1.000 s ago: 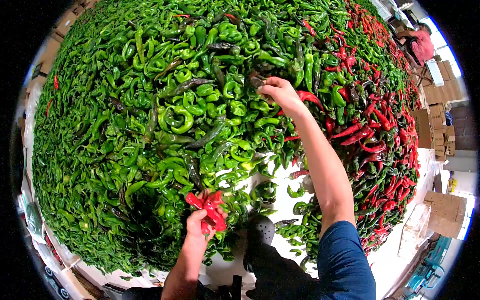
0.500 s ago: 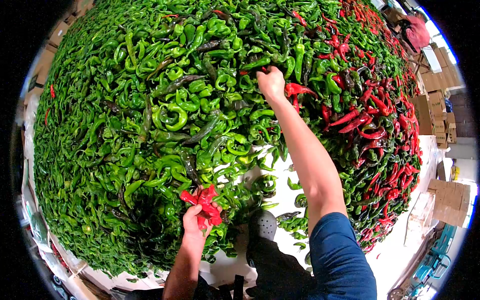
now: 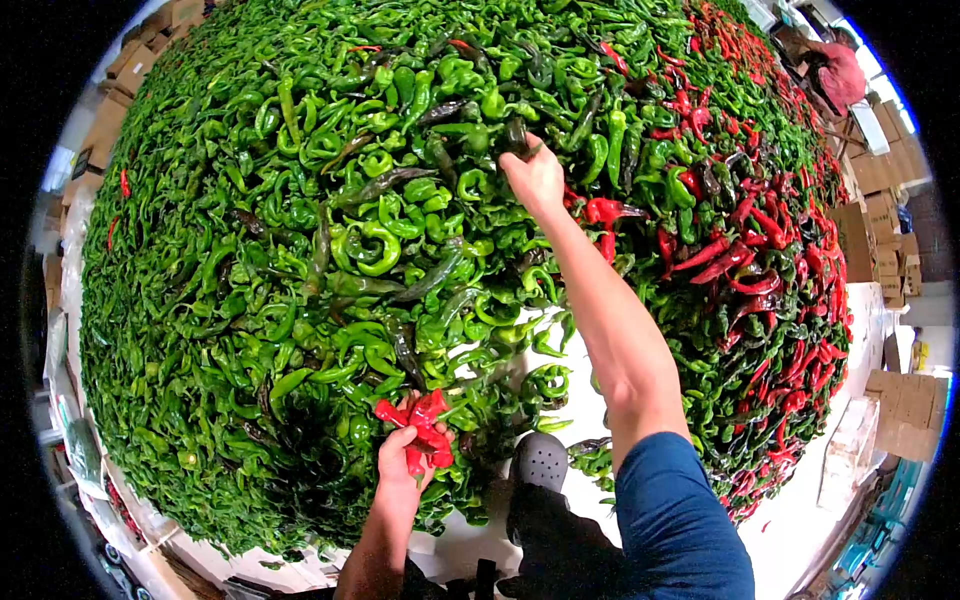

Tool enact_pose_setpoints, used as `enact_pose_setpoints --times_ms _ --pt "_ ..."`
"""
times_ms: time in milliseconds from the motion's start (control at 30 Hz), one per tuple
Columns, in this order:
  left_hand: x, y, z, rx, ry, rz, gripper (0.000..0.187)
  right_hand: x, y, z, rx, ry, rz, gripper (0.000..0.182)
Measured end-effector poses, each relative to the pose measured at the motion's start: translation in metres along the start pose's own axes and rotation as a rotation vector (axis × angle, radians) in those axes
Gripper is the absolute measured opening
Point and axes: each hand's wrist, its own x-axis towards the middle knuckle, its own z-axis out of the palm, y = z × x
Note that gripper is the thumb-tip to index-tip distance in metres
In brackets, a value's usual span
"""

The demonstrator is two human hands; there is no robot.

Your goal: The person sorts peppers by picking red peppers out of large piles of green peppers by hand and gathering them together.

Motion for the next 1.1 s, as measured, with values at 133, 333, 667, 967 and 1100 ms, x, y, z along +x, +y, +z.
enact_pose_setpoints --times_ms 133,333,667,967,1100 --pt "-0.003 -0.001 0.002 -0.027 0.007 0.014 0.061 -0.035 -0.022 -0.043 0.827 -0.272 0.263 0.026" --pt "0.004 0.013 0.018 -0.048 -0.073 0.084 0.062 -0.111 -0.027 -0.078 1.327 -0.756 0.477 0.042" --pt "-0.006 0.027 0.031 -0.103 -0.124 0.140 0.061 -0.195 -0.040 -0.065 1.231 -0.892 0.401 0.040" --pt "-0.031 0.028 -0.004 -0.201 -0.135 0.174 0.058 -0.238 -0.033 -0.037 0.561 -0.887 0.005 0.031" --pt "-0.037 0.029 0.004 -0.190 -0.156 0.266 0.057 -0.271 -0.056 -0.037 0.547 -0.734 0.119 0.026"
